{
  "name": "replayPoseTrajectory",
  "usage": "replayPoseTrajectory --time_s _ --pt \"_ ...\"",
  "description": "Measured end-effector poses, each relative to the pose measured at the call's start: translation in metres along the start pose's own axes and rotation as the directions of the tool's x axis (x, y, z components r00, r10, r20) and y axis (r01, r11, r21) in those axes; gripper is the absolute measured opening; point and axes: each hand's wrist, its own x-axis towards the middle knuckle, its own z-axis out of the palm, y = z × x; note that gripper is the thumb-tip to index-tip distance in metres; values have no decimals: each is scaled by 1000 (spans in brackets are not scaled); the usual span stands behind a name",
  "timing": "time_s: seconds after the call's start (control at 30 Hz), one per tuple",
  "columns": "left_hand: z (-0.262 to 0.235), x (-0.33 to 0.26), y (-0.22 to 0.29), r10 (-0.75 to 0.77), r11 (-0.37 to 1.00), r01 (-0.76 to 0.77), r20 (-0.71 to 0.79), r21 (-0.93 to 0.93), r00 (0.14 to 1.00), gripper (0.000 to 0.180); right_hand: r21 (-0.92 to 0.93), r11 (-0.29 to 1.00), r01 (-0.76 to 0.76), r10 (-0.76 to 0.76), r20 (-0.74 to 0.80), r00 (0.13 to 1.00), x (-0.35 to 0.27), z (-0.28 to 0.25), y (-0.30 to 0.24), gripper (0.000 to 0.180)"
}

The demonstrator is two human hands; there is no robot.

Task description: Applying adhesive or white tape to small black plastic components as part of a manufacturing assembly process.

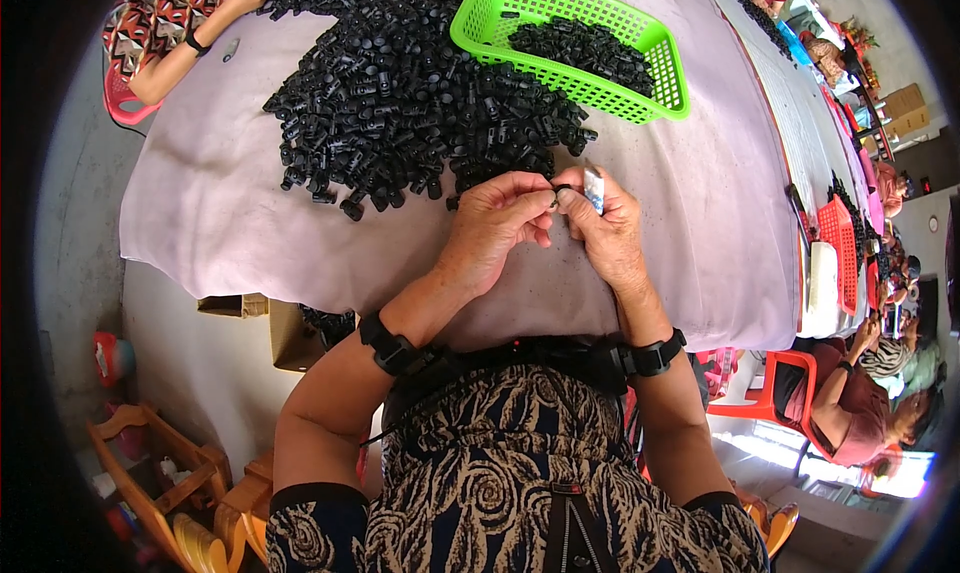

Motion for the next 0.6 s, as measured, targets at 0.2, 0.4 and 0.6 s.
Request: replayPoseTrajectory --time_s 0.2,0.4,0.6 --pt "1 0 1 -10 999 11 -16 38 1000 11 145 979 -144 147 -10 989 0 -4 -1 11" --pt "1 0 0 -2 999 2 -15 49 1000 13 176 973 -151 157 -19 987 1 -4 2 10" --pt "3 0 0 -19 1000 19 -10 13 1000 15 45 993 -111 112 -23 993 8 -9 -5 8"
